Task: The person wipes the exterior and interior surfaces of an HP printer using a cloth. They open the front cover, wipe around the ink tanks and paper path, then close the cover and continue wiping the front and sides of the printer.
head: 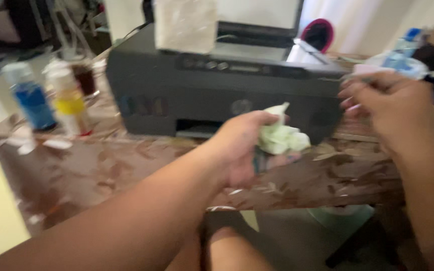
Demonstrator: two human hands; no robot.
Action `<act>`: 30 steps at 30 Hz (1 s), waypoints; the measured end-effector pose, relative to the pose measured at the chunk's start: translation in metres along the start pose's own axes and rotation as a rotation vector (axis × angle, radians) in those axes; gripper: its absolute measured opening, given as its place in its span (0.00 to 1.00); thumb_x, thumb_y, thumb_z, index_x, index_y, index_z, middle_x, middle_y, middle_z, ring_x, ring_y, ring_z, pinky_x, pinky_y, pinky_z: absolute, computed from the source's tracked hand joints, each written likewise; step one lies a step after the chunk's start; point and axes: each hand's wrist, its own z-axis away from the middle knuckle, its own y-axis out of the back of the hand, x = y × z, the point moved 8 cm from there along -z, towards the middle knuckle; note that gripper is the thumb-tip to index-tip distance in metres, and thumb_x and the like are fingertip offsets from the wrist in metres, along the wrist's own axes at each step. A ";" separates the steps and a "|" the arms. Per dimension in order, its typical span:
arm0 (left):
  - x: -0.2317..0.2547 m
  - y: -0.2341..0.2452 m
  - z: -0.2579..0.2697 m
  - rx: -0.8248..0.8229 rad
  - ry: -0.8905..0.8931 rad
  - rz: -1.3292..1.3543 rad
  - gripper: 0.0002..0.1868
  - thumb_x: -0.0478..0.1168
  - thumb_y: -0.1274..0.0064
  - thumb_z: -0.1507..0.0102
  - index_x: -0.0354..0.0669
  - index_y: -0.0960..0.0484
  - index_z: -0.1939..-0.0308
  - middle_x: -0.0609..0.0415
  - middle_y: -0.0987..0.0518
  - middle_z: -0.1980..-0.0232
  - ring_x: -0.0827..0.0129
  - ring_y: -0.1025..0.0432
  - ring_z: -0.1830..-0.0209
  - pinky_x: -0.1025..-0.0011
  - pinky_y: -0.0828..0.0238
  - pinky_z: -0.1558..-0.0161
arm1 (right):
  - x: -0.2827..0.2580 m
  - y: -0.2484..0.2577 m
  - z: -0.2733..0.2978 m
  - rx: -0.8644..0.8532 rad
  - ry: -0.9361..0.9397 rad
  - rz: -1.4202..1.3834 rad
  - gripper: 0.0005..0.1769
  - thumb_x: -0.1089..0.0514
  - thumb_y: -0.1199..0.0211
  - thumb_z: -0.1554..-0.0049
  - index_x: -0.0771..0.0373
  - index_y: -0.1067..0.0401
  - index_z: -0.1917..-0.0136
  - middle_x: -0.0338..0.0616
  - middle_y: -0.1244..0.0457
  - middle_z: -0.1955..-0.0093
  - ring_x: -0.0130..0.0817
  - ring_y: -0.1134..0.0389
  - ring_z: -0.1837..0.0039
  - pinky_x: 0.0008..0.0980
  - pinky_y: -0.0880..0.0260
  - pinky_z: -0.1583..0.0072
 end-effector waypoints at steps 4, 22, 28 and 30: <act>-0.028 -0.054 -0.056 -0.097 0.072 -0.021 0.17 0.43 0.58 0.31 0.35 0.27 0.44 0.41 0.20 0.46 0.53 0.21 0.50 0.56 0.18 0.50 | 0.069 0.050 -0.017 0.130 -0.152 0.122 0.11 0.54 0.32 0.40 0.63 0.19 0.48 0.44 0.29 0.58 0.28 0.30 0.60 0.32 0.26 0.58; -0.079 -0.116 -0.134 -0.067 0.135 -0.032 0.20 0.45 0.62 0.33 0.35 0.26 0.44 0.37 0.19 0.48 0.48 0.21 0.53 0.57 0.21 0.54 | 0.111 0.161 -0.123 0.182 0.212 -0.514 0.15 0.52 0.46 0.31 0.62 0.32 0.37 0.47 0.32 0.41 0.37 0.23 0.45 0.39 0.16 0.48; -0.063 -0.113 -0.090 -0.134 0.103 0.010 0.25 0.53 0.67 0.33 0.40 0.24 0.44 0.43 0.19 0.48 0.53 0.23 0.50 0.51 0.21 0.51 | 0.101 0.094 -0.011 0.166 -0.339 -0.430 0.13 0.55 0.44 0.35 0.61 0.27 0.41 0.42 0.32 0.55 0.32 0.32 0.59 0.35 0.29 0.60; -0.063 -0.091 -0.062 -0.050 0.124 0.027 0.29 0.59 0.69 0.35 0.44 0.22 0.45 0.45 0.19 0.49 0.54 0.23 0.50 0.51 0.22 0.51 | 0.080 0.076 0.016 0.185 -0.297 -0.520 0.12 0.56 0.46 0.36 0.61 0.27 0.43 0.38 0.31 0.54 0.29 0.30 0.59 0.34 0.28 0.61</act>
